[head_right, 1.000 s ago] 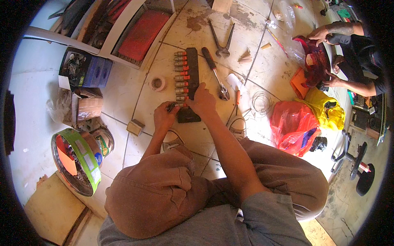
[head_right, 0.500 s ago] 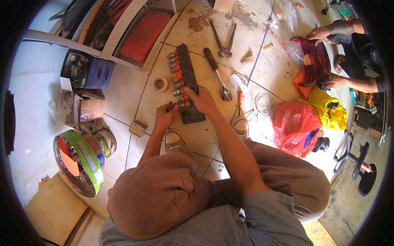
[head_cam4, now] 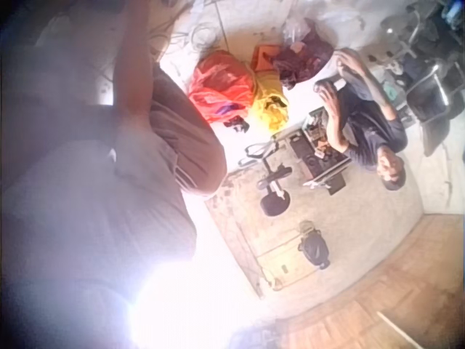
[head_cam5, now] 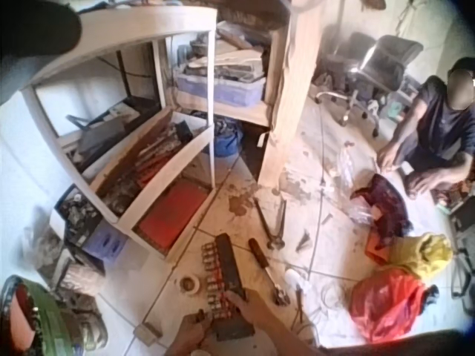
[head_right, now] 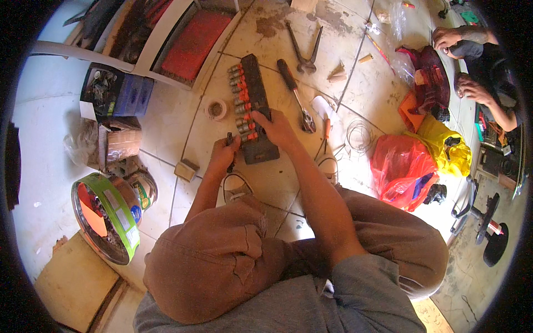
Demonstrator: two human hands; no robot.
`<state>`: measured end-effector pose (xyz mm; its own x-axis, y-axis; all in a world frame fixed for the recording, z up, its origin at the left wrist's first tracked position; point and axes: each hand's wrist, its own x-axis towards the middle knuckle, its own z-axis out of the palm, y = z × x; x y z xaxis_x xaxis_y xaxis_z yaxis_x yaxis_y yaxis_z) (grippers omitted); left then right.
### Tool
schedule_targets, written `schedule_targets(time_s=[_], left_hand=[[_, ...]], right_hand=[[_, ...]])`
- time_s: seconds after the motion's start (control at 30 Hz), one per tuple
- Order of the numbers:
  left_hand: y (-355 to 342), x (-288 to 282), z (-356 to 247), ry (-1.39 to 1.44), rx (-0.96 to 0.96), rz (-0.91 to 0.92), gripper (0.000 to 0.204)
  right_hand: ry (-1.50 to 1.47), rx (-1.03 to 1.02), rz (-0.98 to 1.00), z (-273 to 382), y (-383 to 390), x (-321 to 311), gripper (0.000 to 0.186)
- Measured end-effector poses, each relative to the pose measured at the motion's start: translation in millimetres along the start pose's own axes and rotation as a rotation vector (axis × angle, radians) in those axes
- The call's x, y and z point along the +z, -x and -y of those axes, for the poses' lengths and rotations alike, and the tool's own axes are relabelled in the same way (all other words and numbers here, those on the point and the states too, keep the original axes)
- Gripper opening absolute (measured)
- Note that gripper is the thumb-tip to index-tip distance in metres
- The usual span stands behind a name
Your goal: The person picks up a red socket set and places it on a shelf, then sorts through various tools on the floor before picking up and turning over a guitar body.
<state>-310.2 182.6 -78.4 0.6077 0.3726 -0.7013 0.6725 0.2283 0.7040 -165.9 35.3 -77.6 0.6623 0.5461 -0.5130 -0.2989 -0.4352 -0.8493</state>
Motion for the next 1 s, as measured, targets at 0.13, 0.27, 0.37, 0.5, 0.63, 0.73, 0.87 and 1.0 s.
schedule_targets(time_s=[0.13, 0.27, 0.37, 0.5, 0.63, 0.73, 0.87, 1.0], left_hand=[[-3.5, -1.1, 0.7, 0.008, -0.021, 0.000, 0.037], [-10.0, -7.2, 9.2, 0.158, -0.081, 0.080, 0.035], [-6.5, -10.1, 6.3, 0.221, -0.094, 0.128, 0.034], [-5.5, -12.1, 4.6, 0.237, -0.113, 0.153, 0.028], [-6.5, -11.9, 5.7, 0.260, -0.114, 0.171, 0.027], [-8.3, -12.2, 8.9, 0.257, -0.109, 0.171, 0.027], [-8.0, -13.0, 13.3, 0.279, -0.096, 0.179, 0.028], [4.7, -10.5, 1.0, 0.434, -0.104, 0.228, 0.022]], right_hand=[[-0.055, -0.025, 0.023, 2.7, -1.5, -0.4, 0.054], [-0.202, 0.096, 0.030, 8.8, -0.2, -3.4, 0.061], [-0.298, 0.142, 0.063, 9.9, -0.7, -7.2, 0.061], [-0.361, 0.167, 0.088, 21.1, 4.4, -7.2, 0.059], [-0.400, 0.155, 0.075, 20.4, 4.3, -5.5, 0.056], [-0.367, 0.183, 0.062, 23.8, 5.5, -5.6, 0.056], [-0.357, 0.177, 0.069, 19.5, 2.9, -4.9, 0.057], [-0.345, 0.177, 0.065, 13.2, 2.1, -7.5, 0.061]])
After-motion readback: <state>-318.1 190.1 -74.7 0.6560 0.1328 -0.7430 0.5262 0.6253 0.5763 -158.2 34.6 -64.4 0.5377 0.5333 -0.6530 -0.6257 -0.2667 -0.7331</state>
